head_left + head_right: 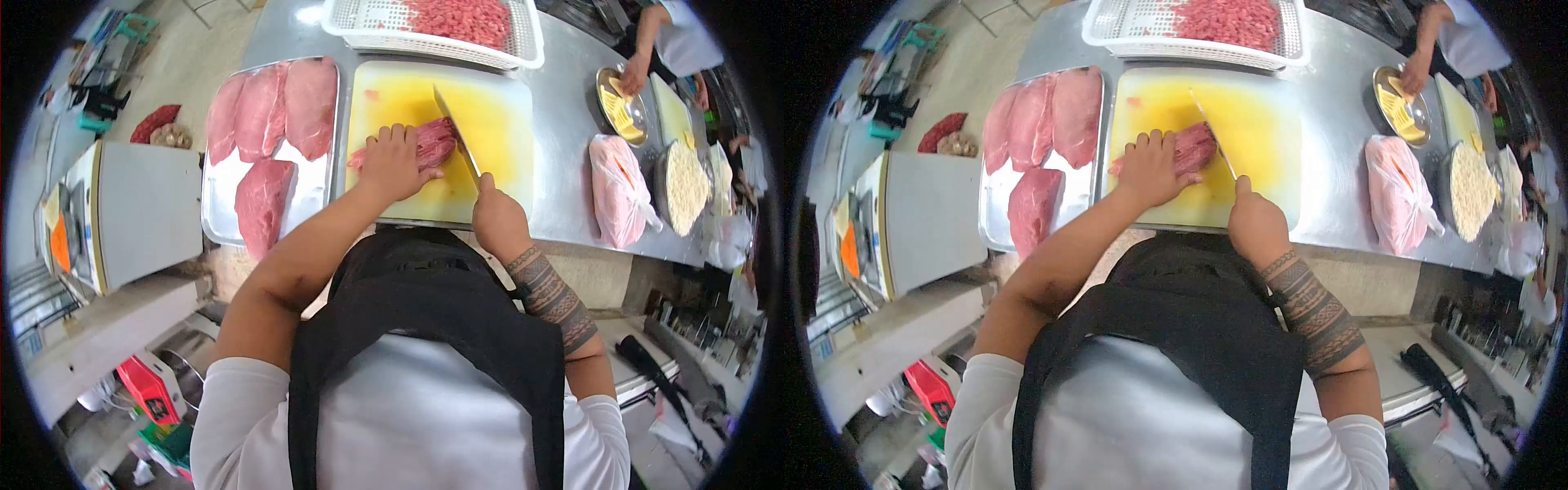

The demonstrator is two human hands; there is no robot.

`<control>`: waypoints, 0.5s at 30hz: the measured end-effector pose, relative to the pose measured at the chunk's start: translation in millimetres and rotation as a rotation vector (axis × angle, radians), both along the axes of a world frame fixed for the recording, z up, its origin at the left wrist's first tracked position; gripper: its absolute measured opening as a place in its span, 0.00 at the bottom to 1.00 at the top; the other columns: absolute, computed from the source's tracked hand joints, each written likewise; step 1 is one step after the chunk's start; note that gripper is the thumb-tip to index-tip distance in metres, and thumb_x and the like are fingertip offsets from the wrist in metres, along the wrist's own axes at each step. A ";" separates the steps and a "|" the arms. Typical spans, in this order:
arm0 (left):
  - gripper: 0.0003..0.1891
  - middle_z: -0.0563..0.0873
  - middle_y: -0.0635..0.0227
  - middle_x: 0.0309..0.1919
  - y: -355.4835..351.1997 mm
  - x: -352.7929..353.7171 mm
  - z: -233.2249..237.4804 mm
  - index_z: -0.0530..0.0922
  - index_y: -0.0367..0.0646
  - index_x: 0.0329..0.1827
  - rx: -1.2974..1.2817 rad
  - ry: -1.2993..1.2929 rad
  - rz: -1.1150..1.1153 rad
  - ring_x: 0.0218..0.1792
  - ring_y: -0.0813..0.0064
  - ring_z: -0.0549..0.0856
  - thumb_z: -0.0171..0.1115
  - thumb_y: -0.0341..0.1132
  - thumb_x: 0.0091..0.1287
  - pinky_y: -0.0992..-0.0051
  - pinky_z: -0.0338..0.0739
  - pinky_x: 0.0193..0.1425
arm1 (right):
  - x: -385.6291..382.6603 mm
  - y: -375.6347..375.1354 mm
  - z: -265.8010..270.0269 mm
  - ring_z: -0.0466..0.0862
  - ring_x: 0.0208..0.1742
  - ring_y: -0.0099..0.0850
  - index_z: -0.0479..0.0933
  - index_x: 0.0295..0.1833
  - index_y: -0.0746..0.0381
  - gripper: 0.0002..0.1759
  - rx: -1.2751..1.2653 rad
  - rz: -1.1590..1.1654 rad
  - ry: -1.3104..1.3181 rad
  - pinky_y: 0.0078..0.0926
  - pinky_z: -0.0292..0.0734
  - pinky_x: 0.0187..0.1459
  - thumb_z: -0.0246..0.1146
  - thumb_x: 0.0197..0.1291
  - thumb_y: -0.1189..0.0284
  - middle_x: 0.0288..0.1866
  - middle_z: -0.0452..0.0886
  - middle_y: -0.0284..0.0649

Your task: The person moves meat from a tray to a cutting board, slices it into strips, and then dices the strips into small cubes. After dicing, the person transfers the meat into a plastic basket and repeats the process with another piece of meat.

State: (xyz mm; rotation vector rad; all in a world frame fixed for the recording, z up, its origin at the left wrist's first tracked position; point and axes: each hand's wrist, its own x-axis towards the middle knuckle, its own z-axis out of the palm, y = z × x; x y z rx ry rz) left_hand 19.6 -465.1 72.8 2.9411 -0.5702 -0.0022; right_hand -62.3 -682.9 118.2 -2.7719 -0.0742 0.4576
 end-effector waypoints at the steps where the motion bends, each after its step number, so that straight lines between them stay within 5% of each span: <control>1: 0.45 0.84 0.48 0.54 2.0 7.0 7.4 0.79 0.33 0.64 -0.037 0.111 0.019 0.56 0.48 0.83 0.64 0.72 0.66 0.47 0.78 0.59 | 1.8 -7.1 -1.5 0.87 0.38 0.63 0.67 0.57 0.68 0.13 0.019 -0.009 -0.003 0.60 0.81 0.41 0.55 0.73 0.73 0.35 0.86 0.62; 3: 0.45 0.84 0.45 0.56 11.7 32.1 17.8 0.78 0.29 0.64 -0.116 0.332 0.051 0.59 0.45 0.84 0.59 0.71 0.71 0.47 0.78 0.62 | 7.2 -19.5 -2.6 0.87 0.39 0.62 0.67 0.57 0.69 0.13 0.037 -0.020 -0.019 0.59 0.82 0.42 0.55 0.73 0.73 0.35 0.86 0.62; 6: 0.40 0.85 0.40 0.57 29.8 74.3 -3.6 0.81 0.27 0.60 -0.312 0.135 0.368 0.60 0.39 0.84 0.55 0.66 0.78 0.47 0.78 0.66 | 10.9 -22.8 -4.3 0.89 0.40 0.62 0.66 0.56 0.69 0.13 0.053 0.001 -0.026 0.59 0.84 0.43 0.56 0.72 0.74 0.35 0.86 0.62; 9: 0.32 0.86 0.42 0.54 35.1 118.8 -34.9 0.86 0.31 0.54 -0.228 0.095 0.457 0.59 0.40 0.84 0.55 0.59 0.79 0.48 0.79 0.65 | 13.7 -27.2 -2.5 0.88 0.42 0.63 0.65 0.57 0.70 0.15 0.066 0.024 0.014 0.60 0.83 0.45 0.57 0.72 0.74 0.37 0.86 0.64; 12: 0.27 0.88 0.45 0.51 6.7 108.0 -40.5 0.89 0.35 0.48 -0.282 -0.051 0.304 0.57 0.42 0.85 0.58 0.55 0.79 0.49 0.79 0.65 | 17.2 -32.8 -2.5 0.87 0.42 0.64 0.66 0.58 0.71 0.16 0.073 0.024 0.009 0.60 0.83 0.45 0.57 0.71 0.74 0.37 0.86 0.65; 15: 0.22 0.88 0.49 0.50 -19.3 76.8 -20.6 0.89 0.37 0.47 -0.289 0.196 0.088 0.54 0.45 0.85 0.61 0.50 0.77 0.49 0.79 0.64 | 19.7 -43.9 -2.4 0.87 0.42 0.64 0.66 0.58 0.71 0.16 0.182 0.030 0.037 0.60 0.83 0.45 0.57 0.70 0.75 0.37 0.86 0.66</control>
